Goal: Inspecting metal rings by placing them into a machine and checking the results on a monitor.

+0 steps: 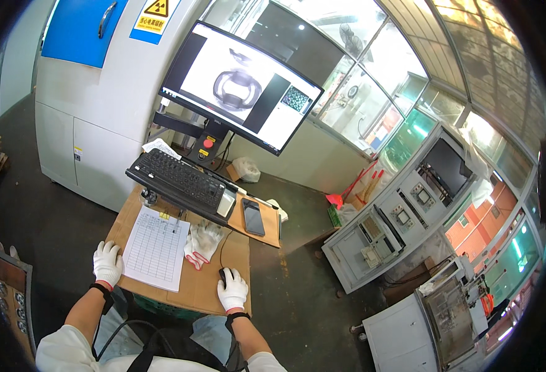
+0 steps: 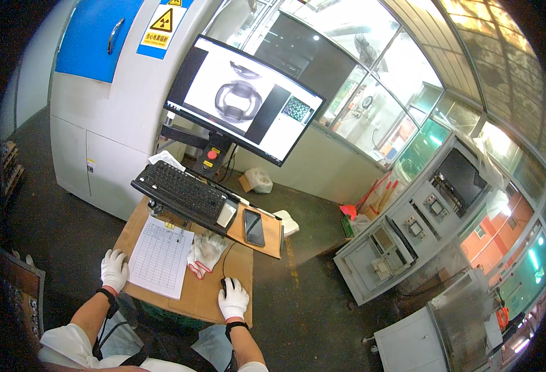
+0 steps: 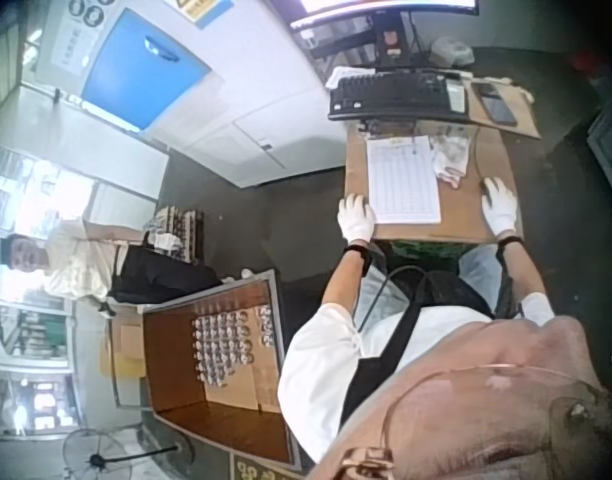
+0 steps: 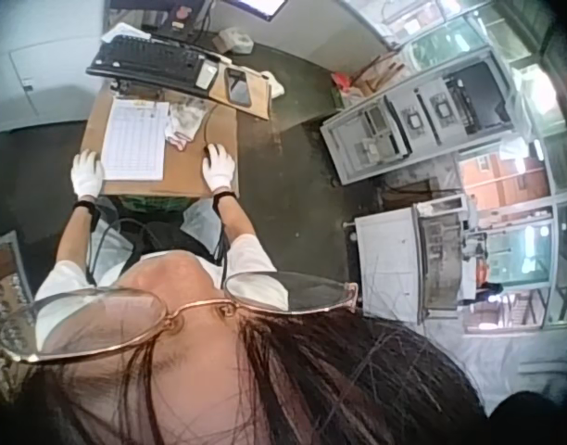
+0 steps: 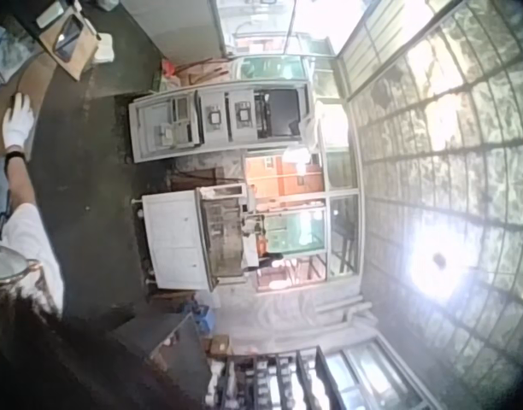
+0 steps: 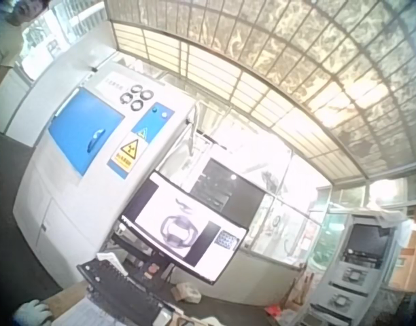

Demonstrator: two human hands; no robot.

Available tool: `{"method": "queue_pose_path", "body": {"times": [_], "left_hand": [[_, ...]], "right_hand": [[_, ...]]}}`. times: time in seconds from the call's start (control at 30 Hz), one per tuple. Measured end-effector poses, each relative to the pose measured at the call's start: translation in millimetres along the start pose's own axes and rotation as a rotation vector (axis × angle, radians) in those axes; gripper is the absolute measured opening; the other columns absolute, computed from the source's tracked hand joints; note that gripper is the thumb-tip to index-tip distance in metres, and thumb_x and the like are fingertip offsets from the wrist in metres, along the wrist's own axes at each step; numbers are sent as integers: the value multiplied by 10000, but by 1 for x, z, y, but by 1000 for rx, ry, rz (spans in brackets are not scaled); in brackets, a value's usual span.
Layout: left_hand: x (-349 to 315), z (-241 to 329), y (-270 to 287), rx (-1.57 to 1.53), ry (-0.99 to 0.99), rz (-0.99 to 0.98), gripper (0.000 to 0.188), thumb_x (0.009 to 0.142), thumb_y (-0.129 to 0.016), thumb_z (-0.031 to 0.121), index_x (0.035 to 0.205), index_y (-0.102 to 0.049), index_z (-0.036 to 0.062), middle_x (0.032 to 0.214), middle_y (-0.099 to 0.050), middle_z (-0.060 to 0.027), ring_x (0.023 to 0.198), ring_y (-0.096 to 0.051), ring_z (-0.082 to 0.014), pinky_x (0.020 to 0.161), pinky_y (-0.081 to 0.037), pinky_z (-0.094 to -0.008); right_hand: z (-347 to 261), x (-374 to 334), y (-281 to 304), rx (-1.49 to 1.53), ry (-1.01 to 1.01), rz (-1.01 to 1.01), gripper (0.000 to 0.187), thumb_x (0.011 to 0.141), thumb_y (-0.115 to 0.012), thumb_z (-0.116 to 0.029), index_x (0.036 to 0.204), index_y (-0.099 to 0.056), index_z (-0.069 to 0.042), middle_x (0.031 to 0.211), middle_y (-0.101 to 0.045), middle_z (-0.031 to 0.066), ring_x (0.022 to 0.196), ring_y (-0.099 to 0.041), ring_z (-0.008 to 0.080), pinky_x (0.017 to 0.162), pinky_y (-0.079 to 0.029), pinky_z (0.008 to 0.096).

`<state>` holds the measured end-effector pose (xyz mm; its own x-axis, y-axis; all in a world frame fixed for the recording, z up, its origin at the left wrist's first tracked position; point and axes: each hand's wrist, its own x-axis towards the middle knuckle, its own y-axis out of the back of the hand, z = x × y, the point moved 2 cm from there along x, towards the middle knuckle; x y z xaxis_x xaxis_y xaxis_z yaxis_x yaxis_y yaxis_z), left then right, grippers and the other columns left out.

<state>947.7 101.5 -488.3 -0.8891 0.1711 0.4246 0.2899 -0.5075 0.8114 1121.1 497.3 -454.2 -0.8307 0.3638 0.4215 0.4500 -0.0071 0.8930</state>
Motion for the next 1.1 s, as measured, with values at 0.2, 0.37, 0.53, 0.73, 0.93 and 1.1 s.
{"method": "queue_pose_path", "body": {"times": [0.2, 0.37, 0.53, 0.73, 0.93, 1.1], "left_hand": [[-1, -2, 0, 5, 12, -11, 332, 851, -688, 182, 1173, -691, 99, 1359, -615, -124, 1346, -496, -421, 1062, -427, -515], [0, 1, 0, 1, -5, 5, 325, 852, -682, 178, 1166, -691, 93, 1347, -619, -132, 1342, -498, -425, 1060, -430, -520], [-1, 0, 2, -15, -17, 31, 326, 843, -685, 161, 1160, -689, 85, 1336, -622, -136, 1334, -503, -428, 1059, -434, -518], [0, 1, 2, -2, -8, 10, 329, 847, -689, 167, 1166, -685, 88, 1344, -620, -131, 1334, -503, -428, 1062, -433, -517], [0, -2, 0, 16, -2, 8, 319, 859, -684, 175, 1167, -687, 93, 1353, -622, -132, 1331, -507, -430, 1060, -434, -516], [1, 0, 1, 2, -7, 8, 324, 857, -684, 172, 1171, -688, 93, 1349, -625, -132, 1332, -508, -428, 1055, -438, -516]], "right_hand": [[-6, 1, 6, -10, 0, -14, 518, 845, -702, -307, 1345, -619, -196, 1351, -635, 138, 1078, -663, 395, 919, -524, 531], [2, 0, 0, -20, -9, -13, 528, 857, -685, -311, 1369, -596, -219, 1373, -621, 130, 1068, -670, 388, 905, -536, 525], [0, 0, 0, 3, -1, -1, 514, 862, -685, -292, 1362, -593, -215, 1373, -620, 133, 1058, -669, 400, 899, -538, 527], [0, 0, -1, 1, -3, 2, 505, 866, -682, -288, 1357, -592, -214, 1381, -618, 132, 1064, -668, 400, 899, -536, 526], [-1, 0, 0, 6, -15, -6, 513, 853, -691, -285, 1351, -613, -189, 1356, -629, 147, 1058, -660, 410, 915, -527, 536], [1, 0, -1, 3, -4, 10, 513, 852, -691, -282, 1352, -615, -194, 1355, -630, 146, 1056, -661, 410, 910, -529, 531]]}}
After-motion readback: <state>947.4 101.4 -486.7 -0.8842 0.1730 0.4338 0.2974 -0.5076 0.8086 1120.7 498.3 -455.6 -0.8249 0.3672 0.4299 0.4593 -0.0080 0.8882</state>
